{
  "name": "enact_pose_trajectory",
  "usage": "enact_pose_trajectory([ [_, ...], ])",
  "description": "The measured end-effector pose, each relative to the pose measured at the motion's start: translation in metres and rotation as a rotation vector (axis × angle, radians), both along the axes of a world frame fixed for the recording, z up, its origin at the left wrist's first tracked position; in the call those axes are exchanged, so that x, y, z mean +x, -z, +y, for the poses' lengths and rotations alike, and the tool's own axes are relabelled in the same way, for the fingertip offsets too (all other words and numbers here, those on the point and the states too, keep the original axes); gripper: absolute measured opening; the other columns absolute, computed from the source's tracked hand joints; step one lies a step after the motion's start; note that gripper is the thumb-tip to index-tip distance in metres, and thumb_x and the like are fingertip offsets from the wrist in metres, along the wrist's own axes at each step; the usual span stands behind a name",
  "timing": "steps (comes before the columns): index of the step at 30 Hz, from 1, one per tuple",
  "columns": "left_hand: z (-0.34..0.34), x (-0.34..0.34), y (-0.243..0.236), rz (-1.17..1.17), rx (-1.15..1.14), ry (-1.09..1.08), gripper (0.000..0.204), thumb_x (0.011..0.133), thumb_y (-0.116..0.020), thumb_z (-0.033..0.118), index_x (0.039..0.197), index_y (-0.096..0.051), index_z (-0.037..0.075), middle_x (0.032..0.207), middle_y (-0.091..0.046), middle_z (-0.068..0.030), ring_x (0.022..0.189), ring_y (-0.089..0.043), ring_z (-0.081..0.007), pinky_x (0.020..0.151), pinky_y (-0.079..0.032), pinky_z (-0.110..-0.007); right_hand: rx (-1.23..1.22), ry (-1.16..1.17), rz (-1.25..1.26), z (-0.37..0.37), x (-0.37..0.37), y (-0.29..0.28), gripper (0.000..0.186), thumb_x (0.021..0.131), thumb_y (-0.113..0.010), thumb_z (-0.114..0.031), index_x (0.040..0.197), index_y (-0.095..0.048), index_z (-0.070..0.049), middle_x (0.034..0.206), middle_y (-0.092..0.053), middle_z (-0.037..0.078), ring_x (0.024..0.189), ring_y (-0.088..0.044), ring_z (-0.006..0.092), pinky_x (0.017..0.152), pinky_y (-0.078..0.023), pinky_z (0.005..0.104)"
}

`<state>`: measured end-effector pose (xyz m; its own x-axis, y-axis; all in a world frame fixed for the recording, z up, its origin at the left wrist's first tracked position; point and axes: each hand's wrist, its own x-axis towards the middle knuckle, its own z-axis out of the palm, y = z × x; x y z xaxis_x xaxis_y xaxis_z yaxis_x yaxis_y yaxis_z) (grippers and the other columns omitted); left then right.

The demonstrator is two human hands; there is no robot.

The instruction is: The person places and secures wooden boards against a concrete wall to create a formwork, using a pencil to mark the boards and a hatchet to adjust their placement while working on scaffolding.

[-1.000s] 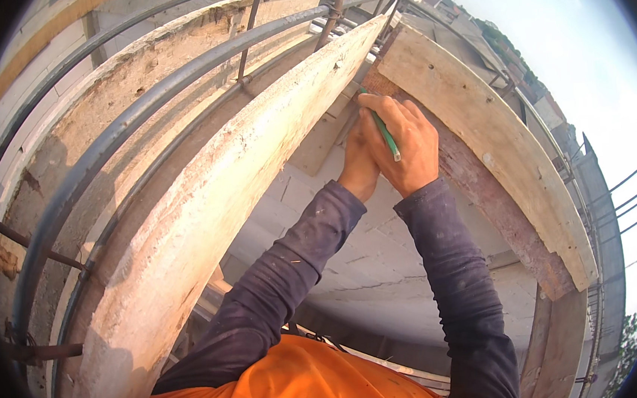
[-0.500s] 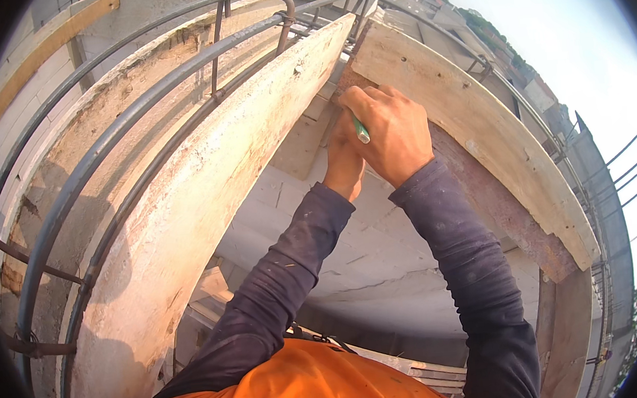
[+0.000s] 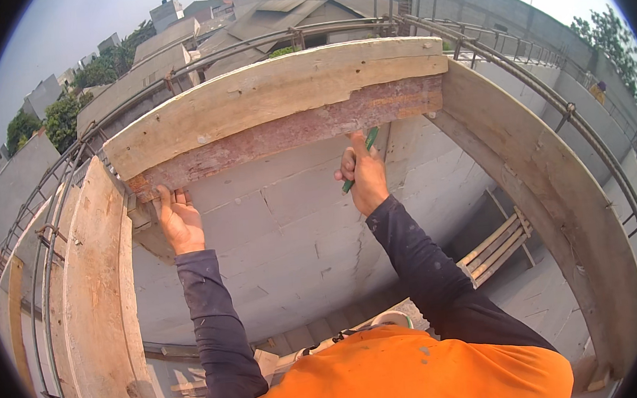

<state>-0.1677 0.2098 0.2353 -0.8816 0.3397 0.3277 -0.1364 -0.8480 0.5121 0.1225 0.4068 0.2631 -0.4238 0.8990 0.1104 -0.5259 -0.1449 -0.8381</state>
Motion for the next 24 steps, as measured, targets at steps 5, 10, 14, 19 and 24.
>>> enact_pose_trajectory([
  [5, -0.005, -0.016, 0.010, -0.043, -0.098, 0.030, 0.060, 0.095, -0.077, 0.034, 0.147, -0.051, 0.019, 0.140, -0.057, 0.0021, 0.129, -0.049, -0.0155, 0.111, -0.029, -0.038, -0.135, -0.095, 0.291, 0.027, 0.024, -0.007, 0.019, 0.097, -0.065, -0.026, 0.101, -0.052, -0.013, 0.077, -0.046, -0.003, 0.055, -0.036, 0.0079, 0.056, -0.039, 0.0286],
  [10, -0.007, -0.015, 0.008, -0.071, -0.100, 0.111, 0.043, 0.092, -0.080, 0.039, 0.125, -0.063, 0.017, 0.124, -0.065, 0.0075, 0.122, -0.052, -0.0118, 0.109, -0.029, -0.041, -0.172, -0.153, 0.451, 0.031, 0.047, -0.018, 0.025, 0.096, -0.074, -0.027, 0.092, -0.051, -0.016, 0.082, -0.046, -0.004, 0.052, -0.034, 0.0071, 0.051, -0.035, 0.0267],
  [14, -0.011, -0.016, 0.006, -0.063, 0.003, 0.221, 0.035, 0.096, -0.076, 0.033, 0.125, -0.064, 0.019, 0.121, -0.067, 0.0058, 0.116, -0.055, -0.0144, 0.106, -0.035, -0.040, -0.093, -0.171, 0.422, 0.019, 0.057, -0.026, 0.034, 0.096, -0.078, -0.033, 0.084, -0.050, -0.018, 0.079, -0.043, -0.006, 0.051, -0.034, 0.0066, 0.048, -0.033, 0.0256],
  [19, -0.025, 0.004, 0.001, -0.034, 0.057, 0.261, 0.031, 0.099, -0.072, 0.031, 0.125, -0.065, 0.016, 0.120, -0.068, 0.0051, 0.117, -0.055, -0.0140, 0.107, -0.035, -0.043, -0.041, -0.271, 0.457, 0.001, 0.088, -0.001, 0.032, 0.099, -0.073, -0.036, 0.084, -0.051, -0.017, 0.079, -0.044, -0.007, 0.050, -0.034, 0.0060, 0.049, -0.033, 0.0249],
  [24, -0.059, 0.036, 0.007, 0.078, 0.052, 0.307, 0.038, 0.101, -0.068, 0.036, 0.134, -0.062, 0.017, 0.134, -0.065, 0.0023, 0.131, -0.050, -0.0165, 0.114, -0.031, -0.047, -0.204, -0.287, 0.419, -0.027, 0.109, 0.026, 0.026, 0.101, -0.069, -0.038, 0.093, -0.055, -0.018, 0.088, -0.050, -0.007, 0.051, -0.033, 0.0058, 0.050, -0.033, 0.0237],
])
